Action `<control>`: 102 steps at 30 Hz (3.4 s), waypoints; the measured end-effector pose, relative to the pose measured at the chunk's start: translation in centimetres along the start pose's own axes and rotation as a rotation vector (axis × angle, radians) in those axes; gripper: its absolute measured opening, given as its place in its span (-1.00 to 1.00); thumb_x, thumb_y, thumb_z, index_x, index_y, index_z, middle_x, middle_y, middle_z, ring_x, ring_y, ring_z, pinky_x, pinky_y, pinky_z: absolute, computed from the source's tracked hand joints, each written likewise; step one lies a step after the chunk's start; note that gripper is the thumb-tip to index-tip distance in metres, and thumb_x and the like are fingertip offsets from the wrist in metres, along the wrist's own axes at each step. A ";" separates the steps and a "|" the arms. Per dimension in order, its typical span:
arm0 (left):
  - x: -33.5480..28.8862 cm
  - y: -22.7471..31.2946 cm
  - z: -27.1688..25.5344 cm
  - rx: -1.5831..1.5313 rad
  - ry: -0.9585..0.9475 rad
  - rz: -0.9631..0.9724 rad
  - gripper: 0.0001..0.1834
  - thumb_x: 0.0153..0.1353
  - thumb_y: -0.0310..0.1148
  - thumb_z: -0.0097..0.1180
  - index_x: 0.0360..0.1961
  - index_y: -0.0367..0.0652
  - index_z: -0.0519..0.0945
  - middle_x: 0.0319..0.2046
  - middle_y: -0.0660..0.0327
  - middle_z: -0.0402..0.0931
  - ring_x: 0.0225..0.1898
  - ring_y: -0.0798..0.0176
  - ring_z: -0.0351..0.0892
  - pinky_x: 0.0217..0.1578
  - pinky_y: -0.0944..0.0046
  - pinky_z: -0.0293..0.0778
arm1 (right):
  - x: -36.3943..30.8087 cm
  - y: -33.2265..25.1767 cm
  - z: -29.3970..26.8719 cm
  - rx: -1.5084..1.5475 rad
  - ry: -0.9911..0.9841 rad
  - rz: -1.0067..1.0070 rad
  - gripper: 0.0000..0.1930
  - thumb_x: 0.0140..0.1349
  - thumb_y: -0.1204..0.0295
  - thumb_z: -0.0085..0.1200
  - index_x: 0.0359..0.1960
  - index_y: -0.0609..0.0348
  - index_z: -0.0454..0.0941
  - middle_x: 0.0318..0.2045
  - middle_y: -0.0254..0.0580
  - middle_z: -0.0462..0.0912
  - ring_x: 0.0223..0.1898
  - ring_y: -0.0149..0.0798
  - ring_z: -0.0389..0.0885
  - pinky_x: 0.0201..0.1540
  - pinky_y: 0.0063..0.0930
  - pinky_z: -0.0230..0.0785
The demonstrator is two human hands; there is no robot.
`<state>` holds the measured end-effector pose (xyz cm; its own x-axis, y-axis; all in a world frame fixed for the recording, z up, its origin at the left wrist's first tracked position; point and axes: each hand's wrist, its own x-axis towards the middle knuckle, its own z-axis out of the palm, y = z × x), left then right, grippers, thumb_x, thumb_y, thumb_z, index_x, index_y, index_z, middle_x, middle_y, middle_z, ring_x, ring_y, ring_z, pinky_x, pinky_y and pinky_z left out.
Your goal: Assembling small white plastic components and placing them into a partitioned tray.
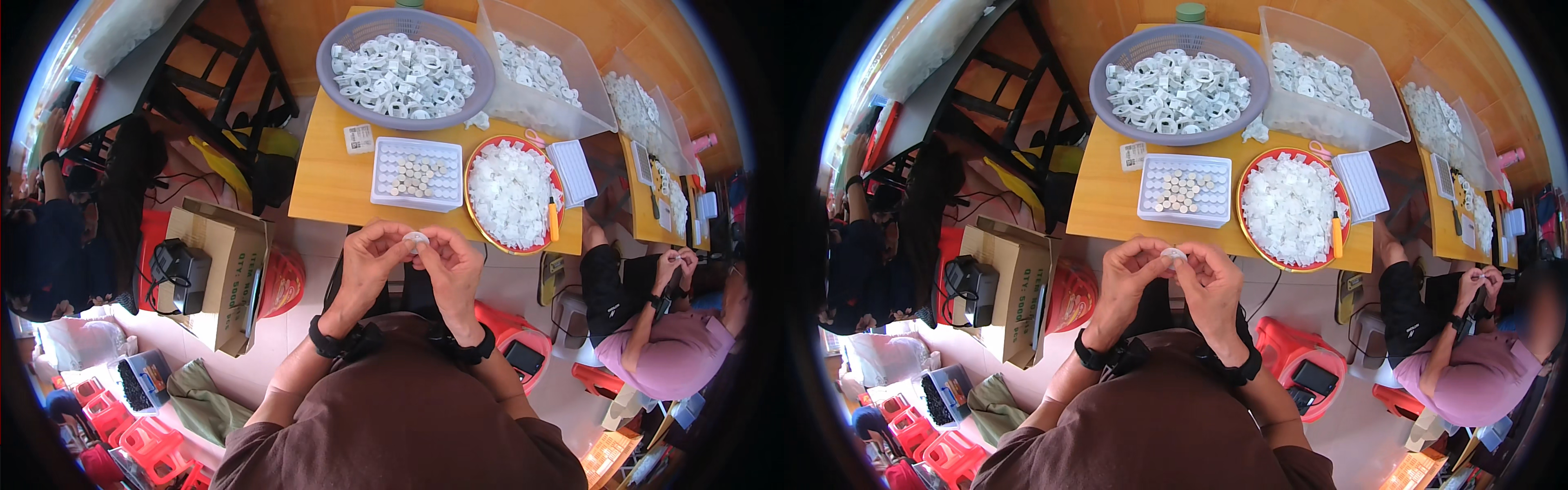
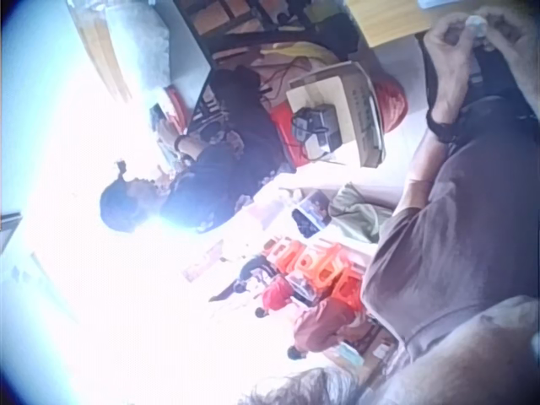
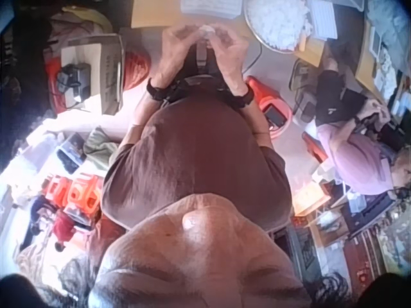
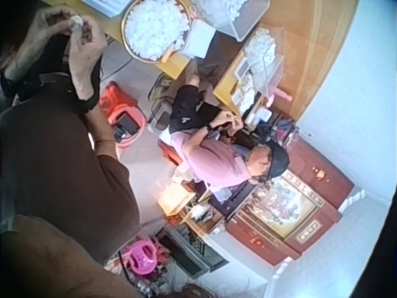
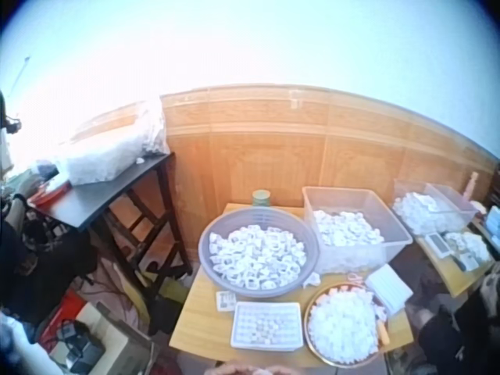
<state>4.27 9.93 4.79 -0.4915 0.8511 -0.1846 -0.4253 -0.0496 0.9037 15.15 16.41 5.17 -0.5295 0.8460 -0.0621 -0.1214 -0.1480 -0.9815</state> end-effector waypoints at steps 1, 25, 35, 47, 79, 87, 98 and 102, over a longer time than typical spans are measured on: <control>0.0 0.0 0.1 0.000 0.000 0.000 -0.87 0.07 -0.58 0.12 -0.31 -0.32 0.54 -0.38 0.21 0.53 -0.40 0.42 0.54 -0.34 0.44 0.52 | 0.0 -0.1 0.0 0.000 0.000 0.000 -0.87 0.13 0.67 0.00 -0.27 0.37 0.47 -0.42 -0.33 0.52 -0.43 -0.57 0.48 -0.41 -0.74 0.39; -0.4 0.7 1.3 0.190 0.033 0.099 -0.78 0.05 -0.64 0.09 -0.22 -0.33 0.52 -0.37 0.18 0.50 -0.38 0.32 0.59 -0.36 0.38 0.56 | 0.0 -0.7 -0.6 -0.252 0.025 -0.146 -0.81 0.13 0.64 0.01 -0.19 0.34 0.52 -0.42 -0.30 0.47 -0.45 -0.53 0.47 -0.38 -0.69 0.46; -0.9 0.6 1.4 0.698 0.030 0.382 -0.65 -0.06 -0.67 0.08 -0.16 -0.29 0.52 -0.37 0.09 0.53 -0.38 0.30 0.60 -0.32 0.37 0.55 | -0.5 -1.9 -0.3 -0.653 0.020 -0.399 -0.80 0.06 0.64 0.04 -0.24 0.28 0.55 -0.56 -0.18 0.41 -0.56 -0.34 0.42 -0.53 -0.53 0.24; -0.9 0.4 1.0 0.949 0.010 0.610 -0.67 -0.12 -0.63 0.10 -0.23 -0.26 0.51 -0.49 0.10 0.48 -0.52 0.19 0.55 -0.50 0.31 0.50 | -1.0 -1.7 0.0 -0.621 0.044 -0.418 -0.84 0.10 0.66 0.00 -0.26 0.33 0.52 -0.51 -0.16 0.43 -0.54 -0.29 0.47 -0.51 -0.51 0.31; -0.2 2.3 0.0 -0.176 -0.043 -0.137 -0.75 0.14 -0.51 0.03 -0.12 -0.31 0.49 -0.30 0.17 0.49 -0.29 0.33 0.52 -0.25 0.37 0.51 | 3.5 -2.8 -2.6 -0.102 -0.066 0.074 -0.89 0.10 0.56 0.05 -0.32 0.26 0.42 -0.57 -0.30 0.53 -0.62 -0.51 0.51 -0.60 -0.69 0.35; -0.7 2.3 -3.2 -0.101 -0.171 -0.143 -0.76 0.16 -0.47 0.03 -0.13 -0.29 0.50 -0.27 0.16 0.50 -0.33 0.31 0.54 -0.30 0.36 0.55 | 11.5 -12.4 -6.6 -0.104 0.291 -0.466 -0.76 0.22 0.45 -0.03 -0.12 0.30 0.39 -0.35 -0.17 0.55 -0.49 -0.40 0.58 -0.49 -0.59 0.45; 2.8 5.9 -4.1 0.180 -0.348 -0.191 -0.76 0.14 -0.38 0.09 -0.17 -0.25 0.53 -0.36 0.25 0.51 -0.34 0.41 0.52 -0.28 0.41 0.50 | -4.5 1.7 11.4 -0.066 -1.879 -0.160 -0.74 0.18 0.37 -0.13 -0.43 0.32 0.52 -0.45 -0.01 0.55 -0.42 -0.12 0.49 -0.31 -0.31 0.30; 3.1 6.2 -3.3 0.340 -0.431 -0.255 -0.77 0.14 -0.38 0.09 -0.19 -0.25 0.54 -0.36 0.25 0.51 -0.34 0.42 0.51 -0.27 0.42 0.48 | -9.0 3.1 15.3 -0.006 -2.316 0.308 -0.68 0.21 0.36 -0.18 -0.22 0.40 0.49 -0.27 -0.01 0.57 -0.27 -0.20 0.45 -0.16 -0.34 0.27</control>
<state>-2.34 10.51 8.51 -0.0237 0.9527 -0.3031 -0.1881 0.2935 0.9373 6.66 0.53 5.44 -0.2449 -0.9666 0.0750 0.1175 -0.1064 -0.9874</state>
